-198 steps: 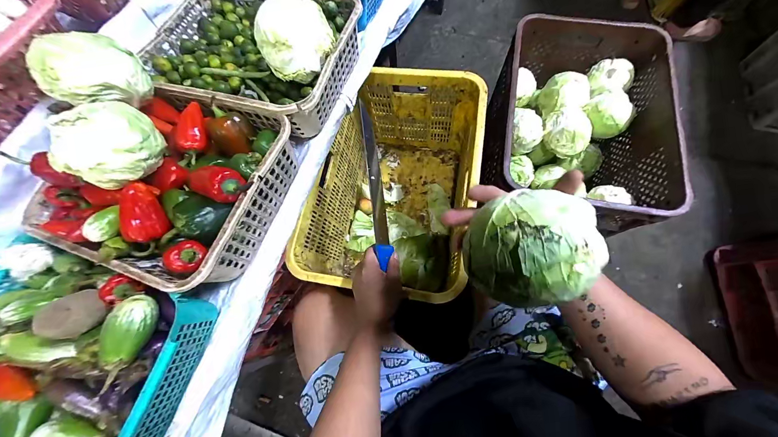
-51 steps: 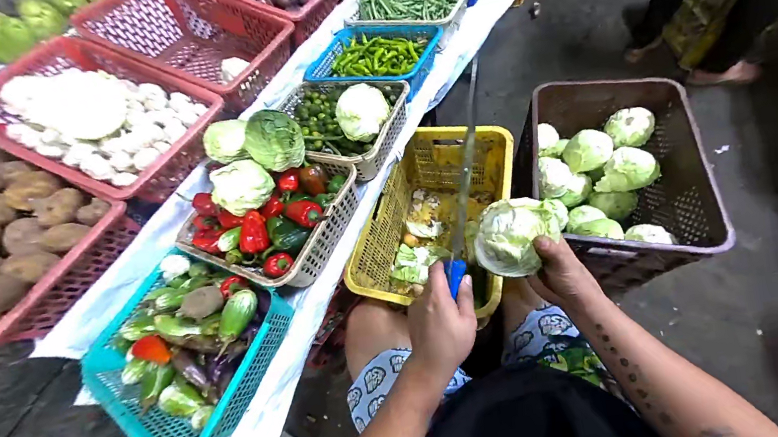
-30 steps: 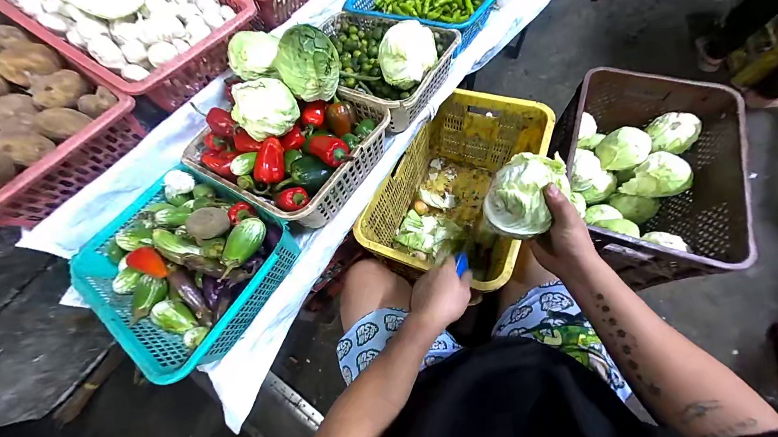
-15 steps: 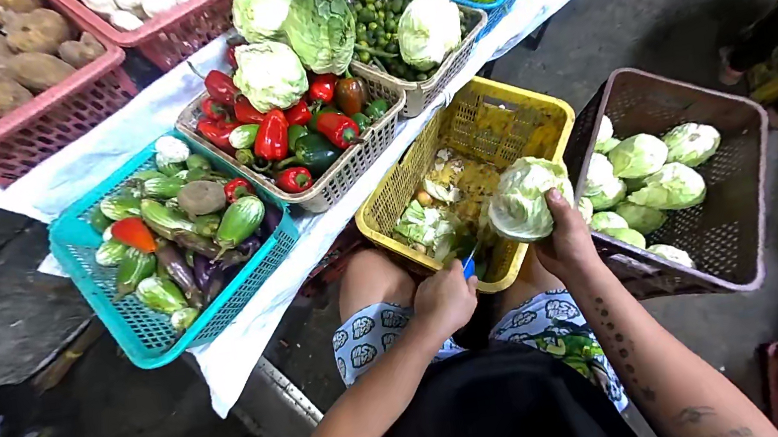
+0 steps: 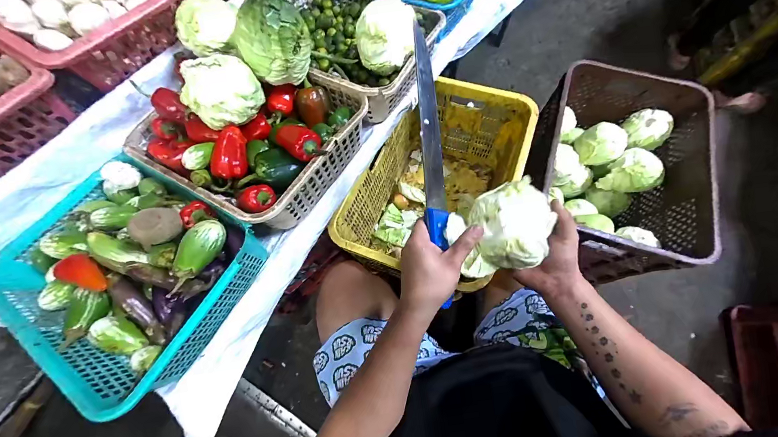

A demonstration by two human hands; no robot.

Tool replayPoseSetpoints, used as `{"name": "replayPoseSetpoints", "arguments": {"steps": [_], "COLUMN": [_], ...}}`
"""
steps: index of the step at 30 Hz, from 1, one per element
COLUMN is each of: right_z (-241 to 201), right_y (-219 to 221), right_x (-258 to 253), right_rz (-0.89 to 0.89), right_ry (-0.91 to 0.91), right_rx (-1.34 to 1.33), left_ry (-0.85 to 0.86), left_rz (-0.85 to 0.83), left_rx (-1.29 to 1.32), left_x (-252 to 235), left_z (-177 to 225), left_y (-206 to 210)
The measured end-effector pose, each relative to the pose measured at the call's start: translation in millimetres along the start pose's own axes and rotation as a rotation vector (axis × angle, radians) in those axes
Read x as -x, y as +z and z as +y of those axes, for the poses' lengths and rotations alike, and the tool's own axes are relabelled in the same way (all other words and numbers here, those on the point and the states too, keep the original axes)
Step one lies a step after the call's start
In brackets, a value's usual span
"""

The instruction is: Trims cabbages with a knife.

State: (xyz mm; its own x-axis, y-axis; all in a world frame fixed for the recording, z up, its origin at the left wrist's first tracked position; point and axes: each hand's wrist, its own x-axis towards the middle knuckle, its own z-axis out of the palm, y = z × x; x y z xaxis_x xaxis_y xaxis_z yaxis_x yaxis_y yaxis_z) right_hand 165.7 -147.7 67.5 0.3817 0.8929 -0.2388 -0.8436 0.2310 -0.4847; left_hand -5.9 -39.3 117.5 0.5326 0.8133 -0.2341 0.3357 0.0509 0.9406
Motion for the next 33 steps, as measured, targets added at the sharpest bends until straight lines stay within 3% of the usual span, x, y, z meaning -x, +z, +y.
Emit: {"name": "replayPoseSetpoints", "arguments": {"steps": [2,7,12,15,26,30,33], "right_z": [9.0,7.9,-0.5,11.0,-5.6,-15.2,-12.5], "right_y": [-0.6,2.7,5.3,-9.6,15.6,16.3,20.6], "right_x": [8.6,14.2,18.7,20.8,21.2,20.2,18.6], "right_rz": [0.075,0.065,0.099,0.112,0.041,0.068,0.088], "right_ry": [-0.015,0.017,0.193,0.266,0.204,0.232,0.116], "right_rx": [0.001,-0.116,0.243,0.152,-0.279,-0.265,-0.178], "left_ry": [-0.031,0.052,0.12,0.131,0.251,0.206,0.202], "left_rz": [-0.037,-0.014,-0.122,-0.165,0.125,0.237,0.211], "left_rx": [-0.013,-0.001,-0.019,-0.129,-0.221,-0.229,-0.254], "left_x": [2.0,8.5,9.0,3.6,-14.9,-29.7,-24.4], "left_z": [-7.4,1.2,36.9,45.1,47.4,44.6,47.5], "left_y": [6.8,-1.1,-25.8,-36.9,-63.0,-56.7,-42.1]}}
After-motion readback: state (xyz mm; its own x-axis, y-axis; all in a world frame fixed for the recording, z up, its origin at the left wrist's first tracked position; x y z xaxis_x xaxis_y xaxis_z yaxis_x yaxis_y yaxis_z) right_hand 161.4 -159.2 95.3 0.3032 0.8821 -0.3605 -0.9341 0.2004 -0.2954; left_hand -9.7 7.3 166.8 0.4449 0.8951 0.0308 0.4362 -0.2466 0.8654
